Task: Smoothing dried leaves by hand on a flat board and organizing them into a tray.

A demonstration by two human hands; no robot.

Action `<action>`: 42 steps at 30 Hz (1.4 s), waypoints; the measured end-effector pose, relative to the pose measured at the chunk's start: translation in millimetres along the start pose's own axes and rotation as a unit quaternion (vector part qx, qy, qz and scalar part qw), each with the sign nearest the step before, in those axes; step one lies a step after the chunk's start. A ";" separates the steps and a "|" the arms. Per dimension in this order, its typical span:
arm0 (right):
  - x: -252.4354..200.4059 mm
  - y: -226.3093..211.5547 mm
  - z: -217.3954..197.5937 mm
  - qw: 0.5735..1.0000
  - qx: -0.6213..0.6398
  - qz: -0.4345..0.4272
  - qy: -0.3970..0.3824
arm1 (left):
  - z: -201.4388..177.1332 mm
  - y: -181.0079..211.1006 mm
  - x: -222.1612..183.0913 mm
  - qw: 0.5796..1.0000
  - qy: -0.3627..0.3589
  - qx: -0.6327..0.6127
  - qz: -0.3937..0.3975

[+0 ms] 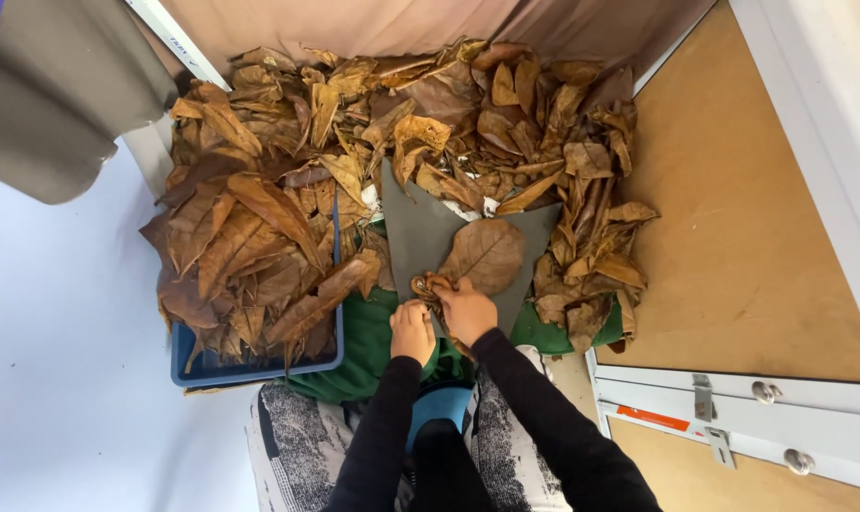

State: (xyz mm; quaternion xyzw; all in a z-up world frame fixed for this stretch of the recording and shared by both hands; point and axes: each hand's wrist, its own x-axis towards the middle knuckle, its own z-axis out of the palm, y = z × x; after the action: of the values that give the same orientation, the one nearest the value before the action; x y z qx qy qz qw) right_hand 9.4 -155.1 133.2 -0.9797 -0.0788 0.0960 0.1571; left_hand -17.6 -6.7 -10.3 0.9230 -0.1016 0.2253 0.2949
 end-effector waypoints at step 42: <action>65.6 150.4 14.5 0.972 -0.062 0.218 0.061 | 8.9 -1.3 -0.8 0.998 0.030 0.051 0.028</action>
State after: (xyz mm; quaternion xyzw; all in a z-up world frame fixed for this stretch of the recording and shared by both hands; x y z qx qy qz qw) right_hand 88.5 -279.9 60.5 -0.9851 0.1409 0.0634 0.0756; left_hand -14.8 -10.9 -17.8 0.9265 -0.1070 0.2658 0.2440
